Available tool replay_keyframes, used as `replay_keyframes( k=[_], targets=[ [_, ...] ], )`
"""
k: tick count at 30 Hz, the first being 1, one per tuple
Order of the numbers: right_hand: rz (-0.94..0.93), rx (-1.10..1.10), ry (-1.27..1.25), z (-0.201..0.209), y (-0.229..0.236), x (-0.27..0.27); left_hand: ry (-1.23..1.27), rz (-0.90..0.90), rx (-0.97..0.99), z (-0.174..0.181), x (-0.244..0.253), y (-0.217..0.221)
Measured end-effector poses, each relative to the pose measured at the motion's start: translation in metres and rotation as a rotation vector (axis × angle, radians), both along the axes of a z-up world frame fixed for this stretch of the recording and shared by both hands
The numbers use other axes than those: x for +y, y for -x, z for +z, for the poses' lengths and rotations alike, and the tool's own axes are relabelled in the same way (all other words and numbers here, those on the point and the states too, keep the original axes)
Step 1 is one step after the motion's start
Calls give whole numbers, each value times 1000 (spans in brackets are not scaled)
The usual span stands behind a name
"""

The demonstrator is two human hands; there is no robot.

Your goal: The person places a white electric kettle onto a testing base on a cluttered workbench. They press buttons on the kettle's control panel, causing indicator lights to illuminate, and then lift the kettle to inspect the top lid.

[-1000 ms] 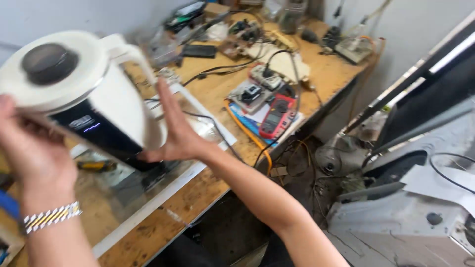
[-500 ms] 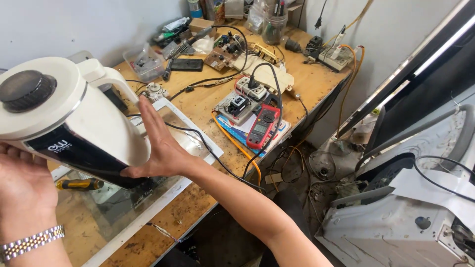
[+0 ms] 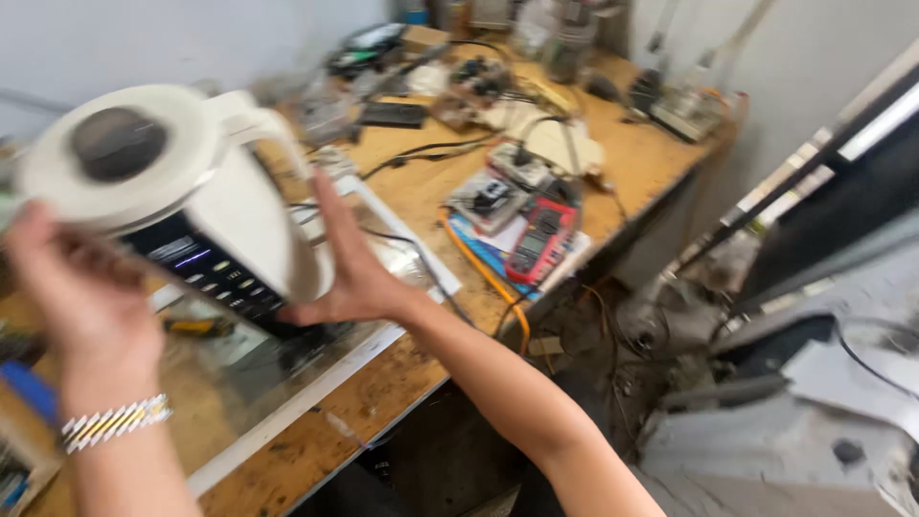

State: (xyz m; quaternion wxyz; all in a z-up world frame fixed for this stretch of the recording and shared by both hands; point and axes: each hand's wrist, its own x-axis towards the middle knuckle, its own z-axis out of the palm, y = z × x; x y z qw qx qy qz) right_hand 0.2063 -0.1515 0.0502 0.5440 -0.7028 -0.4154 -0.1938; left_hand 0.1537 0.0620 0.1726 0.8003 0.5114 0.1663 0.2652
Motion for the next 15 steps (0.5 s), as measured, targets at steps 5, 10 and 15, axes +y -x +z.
replay_keyframes(
  k=[5, 10, 15],
  targets=[
    [17, -10, -15, -16, -12, -6, -48, 32, 47, 10, -20, -8],
    [23, 60, -32, -15, -16, -2, -126, 65, -92, 4, -19, 1],
    [86, 127, 81, 10, -2, -13, -98, 41, -28, 10, -18, 3]
  ],
)
